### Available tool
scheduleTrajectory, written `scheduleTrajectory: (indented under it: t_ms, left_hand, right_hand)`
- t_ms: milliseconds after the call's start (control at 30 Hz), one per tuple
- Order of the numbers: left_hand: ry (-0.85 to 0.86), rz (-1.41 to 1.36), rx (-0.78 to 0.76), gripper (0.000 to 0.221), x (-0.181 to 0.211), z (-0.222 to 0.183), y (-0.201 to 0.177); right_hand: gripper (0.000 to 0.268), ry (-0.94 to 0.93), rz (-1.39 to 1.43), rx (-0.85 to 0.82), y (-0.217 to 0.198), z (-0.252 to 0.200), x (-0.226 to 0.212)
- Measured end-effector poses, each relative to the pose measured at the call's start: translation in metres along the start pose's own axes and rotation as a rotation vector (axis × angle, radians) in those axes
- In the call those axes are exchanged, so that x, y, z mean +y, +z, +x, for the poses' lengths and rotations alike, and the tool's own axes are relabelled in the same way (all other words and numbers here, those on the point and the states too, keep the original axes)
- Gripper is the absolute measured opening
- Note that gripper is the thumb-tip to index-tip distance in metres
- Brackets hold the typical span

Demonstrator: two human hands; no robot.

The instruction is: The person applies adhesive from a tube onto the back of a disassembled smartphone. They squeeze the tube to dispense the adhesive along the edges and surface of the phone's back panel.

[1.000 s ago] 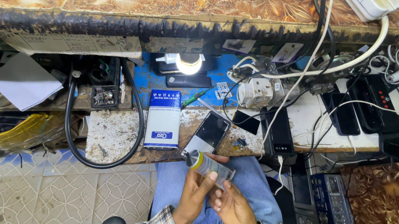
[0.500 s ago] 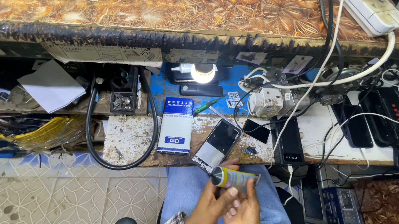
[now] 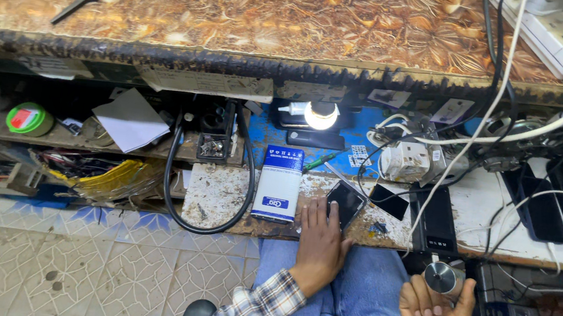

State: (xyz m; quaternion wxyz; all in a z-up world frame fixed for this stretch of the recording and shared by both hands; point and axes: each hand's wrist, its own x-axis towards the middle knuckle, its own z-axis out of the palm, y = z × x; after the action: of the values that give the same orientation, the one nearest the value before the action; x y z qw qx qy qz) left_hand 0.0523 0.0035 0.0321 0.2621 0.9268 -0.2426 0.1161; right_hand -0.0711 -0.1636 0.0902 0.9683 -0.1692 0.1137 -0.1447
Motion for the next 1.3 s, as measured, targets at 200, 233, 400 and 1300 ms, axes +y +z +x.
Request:
scheduleTrajectory:
  t_ms: [200,233,400,1300]
  left_hand:
    - [-0.153,0.335,-0.024,0.088,0.001,0.019,0.005]
    - [-0.155,0.299,-0.034,0.089,0.003,0.021,-0.005]
    - [-0.184,0.119,-0.045,0.104,-0.003,0.022,-0.02]
    - [-0.956,-2.29,-0.487,0.061,0.023,-0.071,-0.112]
  right_hand:
    - [0.056,0.066,-0.042,-0.075,-0.014,0.005,0.01]
    - [0.058,0.073,-0.065,-0.081,-0.017,0.006,0.01]
    - [0.054,0.066,-0.066,-0.033,-0.018,0.005,0.008]
    - [0.05,0.035,-0.134,-0.098,0.018,-0.039,0.014]
